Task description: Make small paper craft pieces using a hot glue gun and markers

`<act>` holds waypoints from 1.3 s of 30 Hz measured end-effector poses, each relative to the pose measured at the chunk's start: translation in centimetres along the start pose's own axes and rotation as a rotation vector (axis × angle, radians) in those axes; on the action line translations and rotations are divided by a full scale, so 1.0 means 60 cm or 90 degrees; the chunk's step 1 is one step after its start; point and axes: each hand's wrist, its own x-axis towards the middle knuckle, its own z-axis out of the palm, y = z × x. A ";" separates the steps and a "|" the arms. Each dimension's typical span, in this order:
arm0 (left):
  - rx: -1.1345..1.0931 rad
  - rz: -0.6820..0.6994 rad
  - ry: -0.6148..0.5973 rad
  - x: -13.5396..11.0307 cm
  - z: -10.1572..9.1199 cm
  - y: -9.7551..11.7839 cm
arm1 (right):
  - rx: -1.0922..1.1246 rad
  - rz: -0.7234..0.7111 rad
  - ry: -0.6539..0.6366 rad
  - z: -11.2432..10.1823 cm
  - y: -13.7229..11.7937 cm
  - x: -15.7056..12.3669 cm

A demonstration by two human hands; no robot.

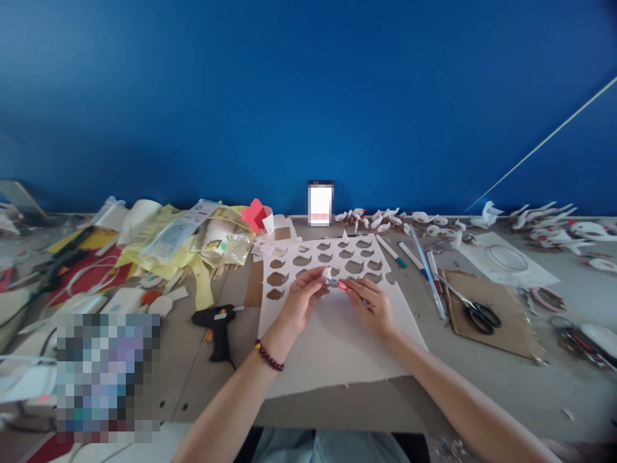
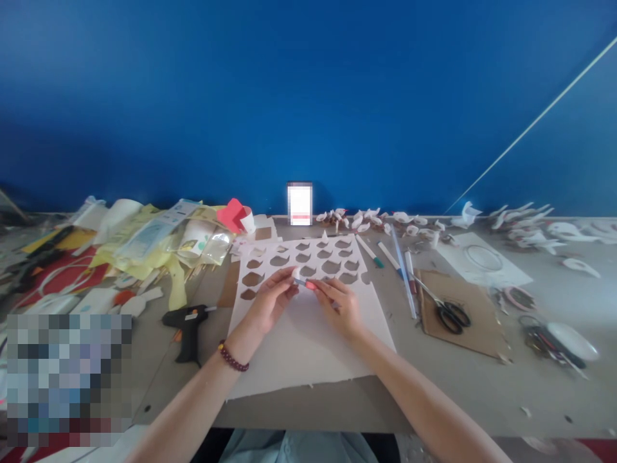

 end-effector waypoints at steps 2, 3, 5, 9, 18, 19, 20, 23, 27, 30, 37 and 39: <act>-0.001 -0.003 0.001 -0.001 0.001 0.001 | 0.000 0.000 0.000 0.000 0.000 0.000; -0.002 -0.004 0.002 -0.001 0.002 0.001 | 0.000 -0.001 0.002 0.000 0.000 0.000; -0.002 -0.005 0.002 -0.001 0.003 0.002 | 0.002 -0.005 0.003 0.000 0.000 0.001; -0.007 -0.004 -0.002 -0.002 0.004 0.002 | 0.002 -0.006 0.002 0.000 0.001 0.000; -0.014 -0.014 -0.010 -0.002 0.007 0.002 | 0.006 -0.010 0.004 0.003 0.003 -0.003; -0.015 -0.013 -0.010 -0.003 0.008 0.002 | 0.008 -0.009 0.004 0.003 0.003 -0.003; -0.016 -0.014 -0.010 -0.003 0.009 0.002 | 0.009 -0.007 0.006 0.003 0.003 -0.003; -0.020 -0.018 -0.005 -0.003 0.010 0.002 | 0.007 -0.003 0.006 0.003 0.002 -0.003; -0.023 -0.022 -0.007 -0.003 0.009 0.000 | 0.004 -0.011 0.012 0.002 0.002 -0.003; -0.023 -0.020 -0.007 -0.003 0.007 -0.001 | 0.002 -0.010 0.009 0.001 0.003 -0.003; 0.004 -0.017 -0.007 -0.004 0.010 0.005 | -0.002 -0.018 0.010 0.005 0.014 -0.009; 0.015 -0.019 -0.002 -0.005 0.011 0.007 | -0.002 -0.015 0.009 0.005 0.015 -0.009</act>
